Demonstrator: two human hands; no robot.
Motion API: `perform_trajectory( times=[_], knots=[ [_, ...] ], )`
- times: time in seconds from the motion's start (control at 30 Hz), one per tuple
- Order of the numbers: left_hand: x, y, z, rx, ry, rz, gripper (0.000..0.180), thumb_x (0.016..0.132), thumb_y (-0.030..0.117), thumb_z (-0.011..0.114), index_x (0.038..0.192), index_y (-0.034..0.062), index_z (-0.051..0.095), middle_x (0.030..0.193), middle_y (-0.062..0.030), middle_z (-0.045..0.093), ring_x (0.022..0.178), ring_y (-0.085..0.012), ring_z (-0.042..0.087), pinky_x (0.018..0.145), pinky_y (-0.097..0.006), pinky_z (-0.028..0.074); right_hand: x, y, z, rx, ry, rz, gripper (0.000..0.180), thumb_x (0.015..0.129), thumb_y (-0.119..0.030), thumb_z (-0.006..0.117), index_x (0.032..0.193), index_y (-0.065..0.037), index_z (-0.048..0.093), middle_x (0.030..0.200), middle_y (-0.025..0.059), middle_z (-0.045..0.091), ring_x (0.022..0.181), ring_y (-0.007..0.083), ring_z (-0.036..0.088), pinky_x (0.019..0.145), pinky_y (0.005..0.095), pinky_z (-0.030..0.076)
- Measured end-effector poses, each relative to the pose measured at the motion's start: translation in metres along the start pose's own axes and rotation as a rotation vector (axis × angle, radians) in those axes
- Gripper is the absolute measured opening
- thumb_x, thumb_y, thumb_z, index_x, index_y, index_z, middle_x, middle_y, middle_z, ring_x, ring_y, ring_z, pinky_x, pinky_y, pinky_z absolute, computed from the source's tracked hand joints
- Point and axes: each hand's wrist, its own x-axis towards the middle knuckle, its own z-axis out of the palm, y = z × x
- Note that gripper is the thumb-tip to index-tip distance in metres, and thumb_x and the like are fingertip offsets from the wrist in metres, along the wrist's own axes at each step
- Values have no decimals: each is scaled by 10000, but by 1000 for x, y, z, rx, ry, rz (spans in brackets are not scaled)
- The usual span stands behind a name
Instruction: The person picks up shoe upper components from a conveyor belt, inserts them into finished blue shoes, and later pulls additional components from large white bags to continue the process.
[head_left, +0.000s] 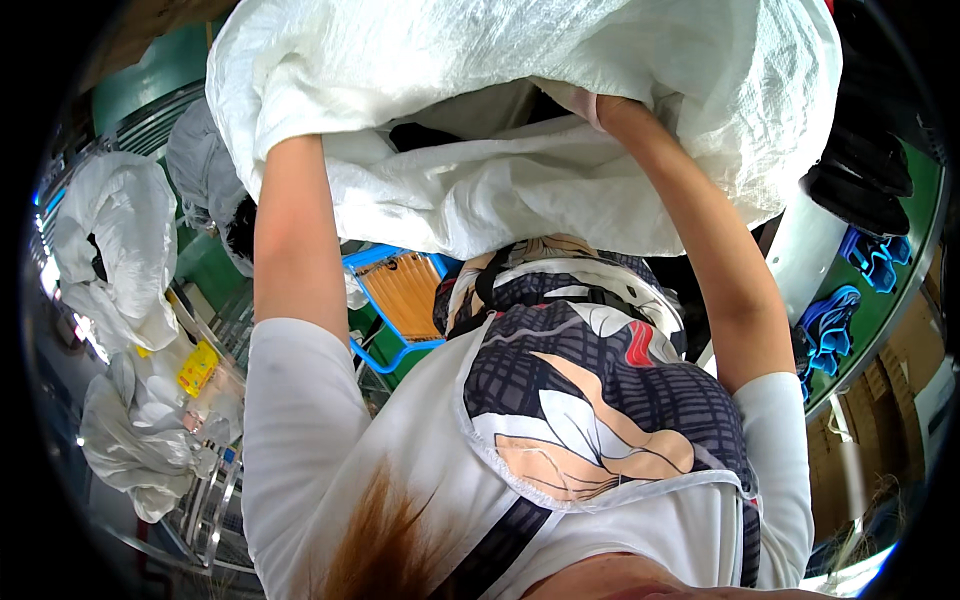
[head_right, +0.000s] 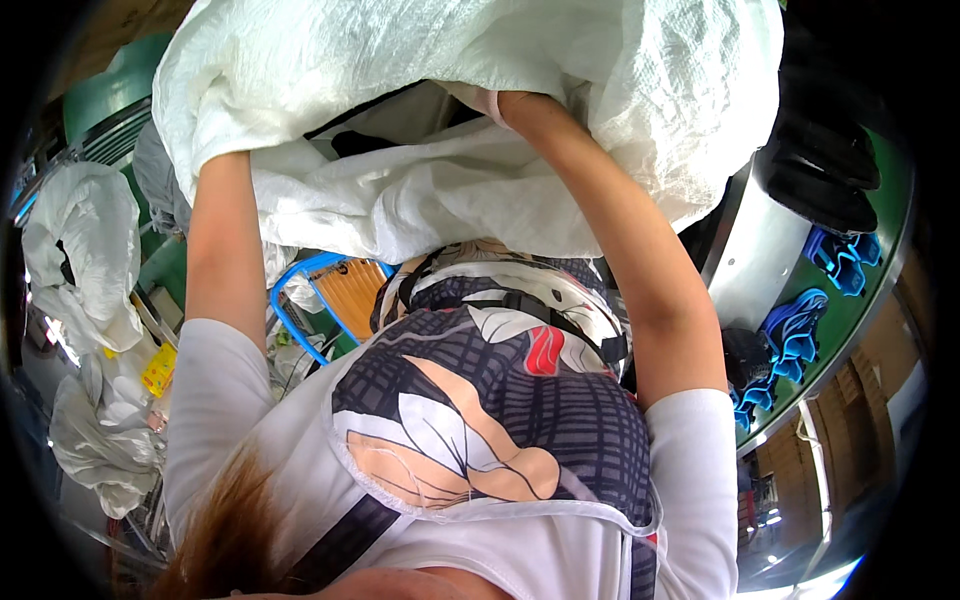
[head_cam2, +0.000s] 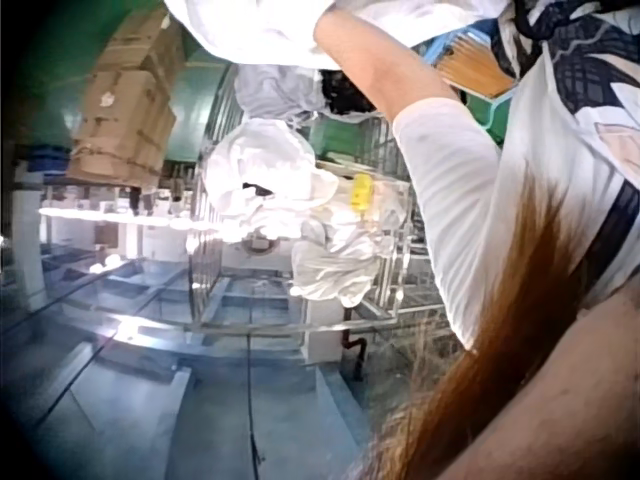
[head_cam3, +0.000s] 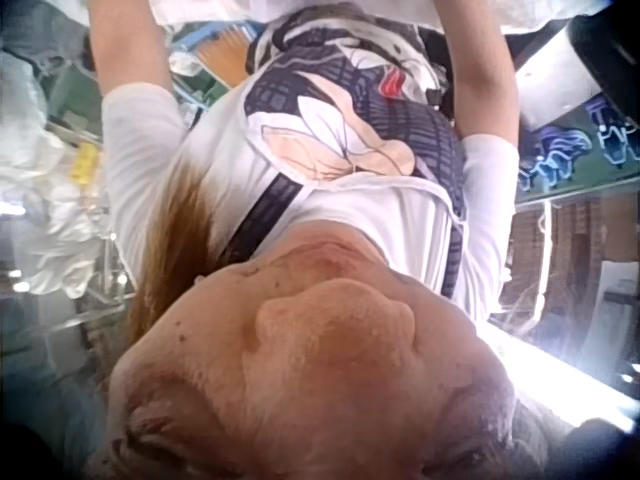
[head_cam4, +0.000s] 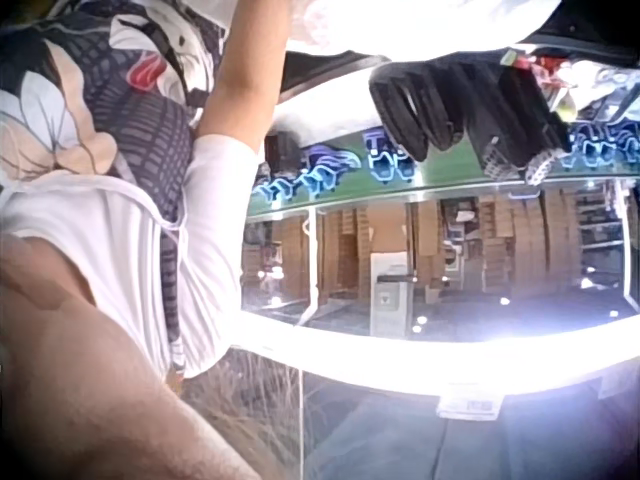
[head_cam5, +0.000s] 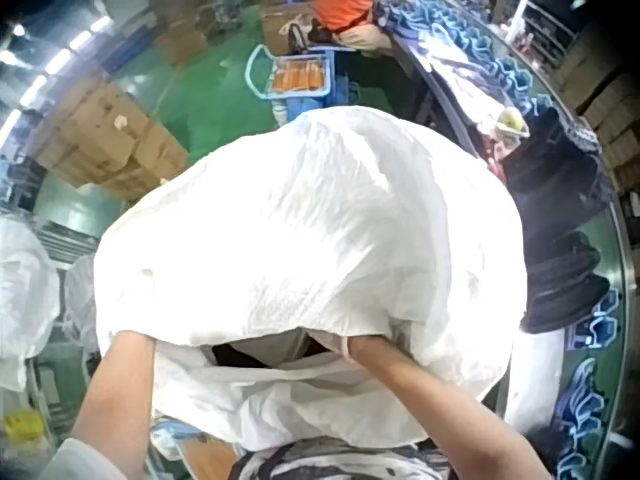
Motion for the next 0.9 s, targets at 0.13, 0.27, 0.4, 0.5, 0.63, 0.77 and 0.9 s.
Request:
perform_trajectory(
  times=[0.13,0.27,0.4,0.5,0.63,0.77,0.9],
  knots=[
    [-16,-5,9,-106,1,-34,574,984,447,442,1420,74,444,1428,-131,492,1298,-311,472,1095,-426,366,0,3,1,6,7,-12,502,912,-447,529,1275,-103,572,1280,102,586,1207,285,522,1025,362,400],
    [-44,3,26,-202,22,-30,573,986,446,441,1420,71,445,1425,-131,495,1295,-309,475,1094,-424,369,0,4,1,17,15,-11,501,912,-445,531,1270,-97,574,1272,108,589,1200,286,526,1021,363,402],
    [-64,15,45,-298,37,-16,572,988,445,439,1419,69,445,1423,-132,498,1293,-307,478,1093,-422,373,0,8,-1,17,23,-5,499,913,-442,534,1265,-91,576,1263,114,593,1193,288,530,1016,364,405],
    [-85,11,46,-377,42,-35,572,990,444,438,1419,67,446,1421,-132,500,1291,-305,481,1092,-421,375,2,6,1,10,21,-14,498,913,-440,536,1261,-86,578,1257,118,595,1188,290,534,1013,364,407],
    [-68,-6,35,-560,11,-117,571,992,443,437,1419,64,446,1419,-132,502,1289,-303,484,1090,-419,378,10,-3,9,-20,20,-35,497,914,-437,538,1257,-80,580,1248,124,599,1181,292,538,1008,365,410],
    [-60,-20,30,-784,-70,-215,570,994,442,436,1419,62,447,1417,-132,505,1286,-301,487,1089,-417,381,11,-7,14,-46,33,-37,496,915,-434,541,1252,-74,582,1240,130,602,1174,294,542,1004,366,413],
    [-82,-35,37,-998,-147,-294,570,996,441,434,1418,59,447,1414,-133,508,1284,-299,491,1087,-416,385,17,-8,14,-57,46,-37,495,915,-432,543,1247,-67,584,1231,136,606,1167,296,547,999,366,416]
  ],
)
